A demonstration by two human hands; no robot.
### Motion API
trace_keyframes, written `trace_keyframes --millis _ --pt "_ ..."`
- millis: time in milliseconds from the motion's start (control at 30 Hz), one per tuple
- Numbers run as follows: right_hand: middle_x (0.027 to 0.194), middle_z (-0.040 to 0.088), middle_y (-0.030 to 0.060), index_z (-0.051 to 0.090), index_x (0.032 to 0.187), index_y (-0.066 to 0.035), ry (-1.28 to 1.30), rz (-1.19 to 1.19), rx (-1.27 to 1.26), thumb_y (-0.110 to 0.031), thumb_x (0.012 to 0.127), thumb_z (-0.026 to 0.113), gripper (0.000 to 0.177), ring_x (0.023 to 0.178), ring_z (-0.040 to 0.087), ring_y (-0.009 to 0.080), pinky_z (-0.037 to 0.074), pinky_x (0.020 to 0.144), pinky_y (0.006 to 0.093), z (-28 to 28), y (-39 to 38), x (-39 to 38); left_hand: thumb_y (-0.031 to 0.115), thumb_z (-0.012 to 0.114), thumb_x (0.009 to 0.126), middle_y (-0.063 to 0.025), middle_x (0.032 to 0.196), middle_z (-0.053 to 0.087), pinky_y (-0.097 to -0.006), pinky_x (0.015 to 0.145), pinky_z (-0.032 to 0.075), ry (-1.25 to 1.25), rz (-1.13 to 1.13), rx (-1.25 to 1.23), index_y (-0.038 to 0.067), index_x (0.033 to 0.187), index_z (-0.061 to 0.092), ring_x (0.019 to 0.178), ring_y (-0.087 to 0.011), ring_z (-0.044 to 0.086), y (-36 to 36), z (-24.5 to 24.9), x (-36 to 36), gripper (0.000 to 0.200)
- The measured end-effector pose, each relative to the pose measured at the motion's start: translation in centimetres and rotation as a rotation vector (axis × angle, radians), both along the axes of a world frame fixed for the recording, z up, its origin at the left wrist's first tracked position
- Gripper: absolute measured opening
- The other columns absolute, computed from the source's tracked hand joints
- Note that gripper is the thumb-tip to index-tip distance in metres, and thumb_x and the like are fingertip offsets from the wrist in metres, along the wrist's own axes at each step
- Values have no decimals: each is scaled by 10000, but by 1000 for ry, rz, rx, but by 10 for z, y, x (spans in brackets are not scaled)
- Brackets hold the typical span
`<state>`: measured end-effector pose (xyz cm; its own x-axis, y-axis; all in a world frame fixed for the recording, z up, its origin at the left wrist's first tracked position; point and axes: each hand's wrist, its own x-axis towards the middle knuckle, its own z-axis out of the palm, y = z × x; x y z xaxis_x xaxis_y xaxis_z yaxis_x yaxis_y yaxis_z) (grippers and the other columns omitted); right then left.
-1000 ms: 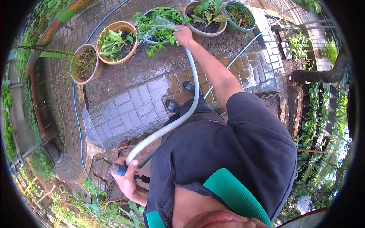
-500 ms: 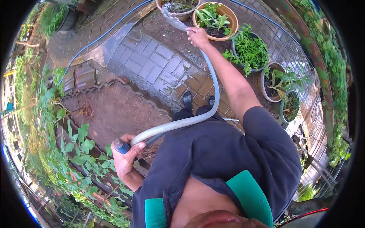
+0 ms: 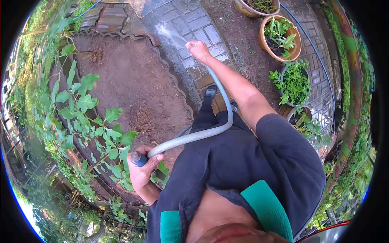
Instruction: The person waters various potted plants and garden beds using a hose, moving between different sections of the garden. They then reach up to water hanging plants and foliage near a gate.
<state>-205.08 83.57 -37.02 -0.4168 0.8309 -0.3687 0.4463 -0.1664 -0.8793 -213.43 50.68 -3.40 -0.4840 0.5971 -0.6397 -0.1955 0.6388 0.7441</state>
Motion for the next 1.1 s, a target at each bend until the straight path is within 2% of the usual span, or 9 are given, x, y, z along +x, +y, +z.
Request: trace_keyframes --millis 200,333,467,567,700,767,833,933,1100 --pt "656 645 69 715 895 -94 321 33 13 -159 834 582 160 588 614 108 489 605 301 81 9 -46 83 832 654 -20 631 589 -237 489 360 14 -11 68 -39 809 656 554 -84 507 -3 0 1 263" --pt "664 647 86 713 905 -85 203 -168 18 -156 823 591 163 597 617 140 479 605 315 72 22 -31 94 833 657 -22 635 597 -240 498 379 18 -52 43 -32 802 666 558 -85 515 8 2 6 255" --pt "696 650 111 708 905 -78 180 102 78 -159 819 570 182 663 626 196 478 631 332 108 -5 -46 97 834 661 -15 645 609 -249 518 402 9 -147 30 -11 801 677 578 -80 526 15 -1 7 237" --pt "703 654 105 706 897 -76 239 112 55 -172 818 567 186 654 624 193 477 629 327 105 -5 -69 113 839 666 -5 655 618 -253 539 413 32 -221 14 4 806 685 597 -72 527 20 7 9 234" --pt "617 584 7 693 919 -64 357 202 130 -187 837 588 182 559 559 83 449 554 265 141 -9 -86 132 851 652 -2 650 619 -252 545 416 37 -223 4 6 801 687 605 -69 530 20 12 13 255" --pt "623 595 16 692 915 -63 410 198 60 -183 833 589 178 552 564 92 450 557 270 170 -12 -89 134 852 650 1 646 616 -249 545 415 19 -226 33 4 800 686 603 -70 530 15 8 13 259" --pt "628 609 25 692 913 -55 442 147 101 -183 833 589 182 560 586 96 454 550 269 176 -2 -88 122 850 649 0 645 612 -244 538 408 39 -233 48 -2 791 682 598 -71 534 17 9 14 253" --pt "636 619 34 693 900 -59 304 -122 110 -185 835 583 179 561 598 94 468 560 275 137 47 -80 105 846 647 -9 644 602 -243 510 397 -5 -179 86 -17 788 672 574 -77 527 18 14 15 254" --pt "744 679 107 705 815 -90 194 -459 530 -140 787 556 159 705 661 216 506 674 337 129 115 -29 127 824 668 -52 617 586 -225 460 378 -27 -148 155 -64 817 631 522 -98 520 17 8 11 310"
